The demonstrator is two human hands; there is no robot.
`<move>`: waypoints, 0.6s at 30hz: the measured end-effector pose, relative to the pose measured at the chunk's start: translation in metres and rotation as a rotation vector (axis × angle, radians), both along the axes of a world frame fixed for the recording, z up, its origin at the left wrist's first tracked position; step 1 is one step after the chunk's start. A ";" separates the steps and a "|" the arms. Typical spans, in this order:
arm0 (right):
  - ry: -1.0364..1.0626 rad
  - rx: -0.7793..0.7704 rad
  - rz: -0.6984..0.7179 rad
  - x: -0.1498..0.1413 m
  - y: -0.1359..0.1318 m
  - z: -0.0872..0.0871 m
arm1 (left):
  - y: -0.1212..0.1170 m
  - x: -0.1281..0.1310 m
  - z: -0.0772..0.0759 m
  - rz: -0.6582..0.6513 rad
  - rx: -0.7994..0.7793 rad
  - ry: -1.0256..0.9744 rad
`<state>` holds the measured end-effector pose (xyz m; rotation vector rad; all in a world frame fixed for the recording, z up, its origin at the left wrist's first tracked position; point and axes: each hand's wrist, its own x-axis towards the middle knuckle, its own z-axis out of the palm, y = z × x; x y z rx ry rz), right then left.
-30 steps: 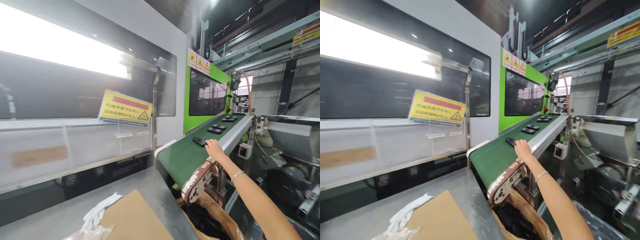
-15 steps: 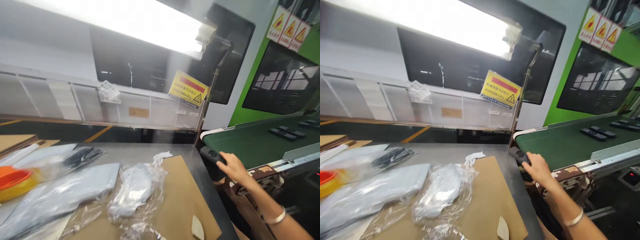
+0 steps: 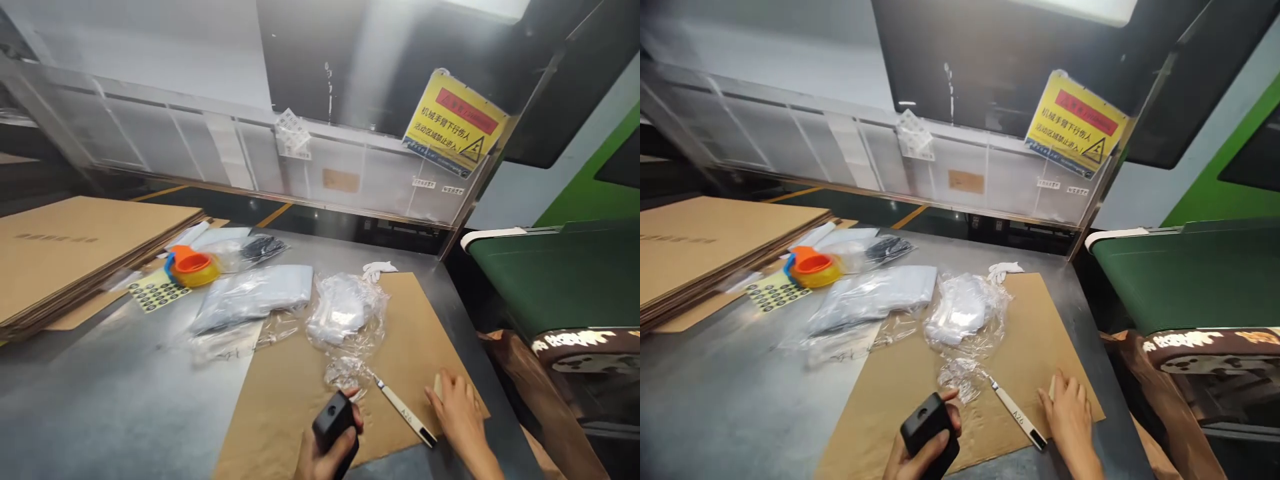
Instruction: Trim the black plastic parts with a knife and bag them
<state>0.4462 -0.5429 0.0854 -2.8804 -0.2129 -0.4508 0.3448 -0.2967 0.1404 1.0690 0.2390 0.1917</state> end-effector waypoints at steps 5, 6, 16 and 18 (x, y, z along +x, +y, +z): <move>0.125 0.083 0.116 0.004 -0.009 0.002 | 0.009 -0.016 -0.008 -0.142 0.320 -0.094; 0.144 0.113 0.167 -0.003 -0.002 0.012 | 0.011 -0.017 -0.009 -0.149 0.369 -0.116; -0.027 0.308 1.094 -0.076 0.106 0.108 | 0.019 -0.016 -0.007 -0.257 0.636 -0.300; -0.075 0.351 1.043 -0.077 0.109 0.099 | 0.019 -0.020 -0.012 -0.239 0.675 -0.315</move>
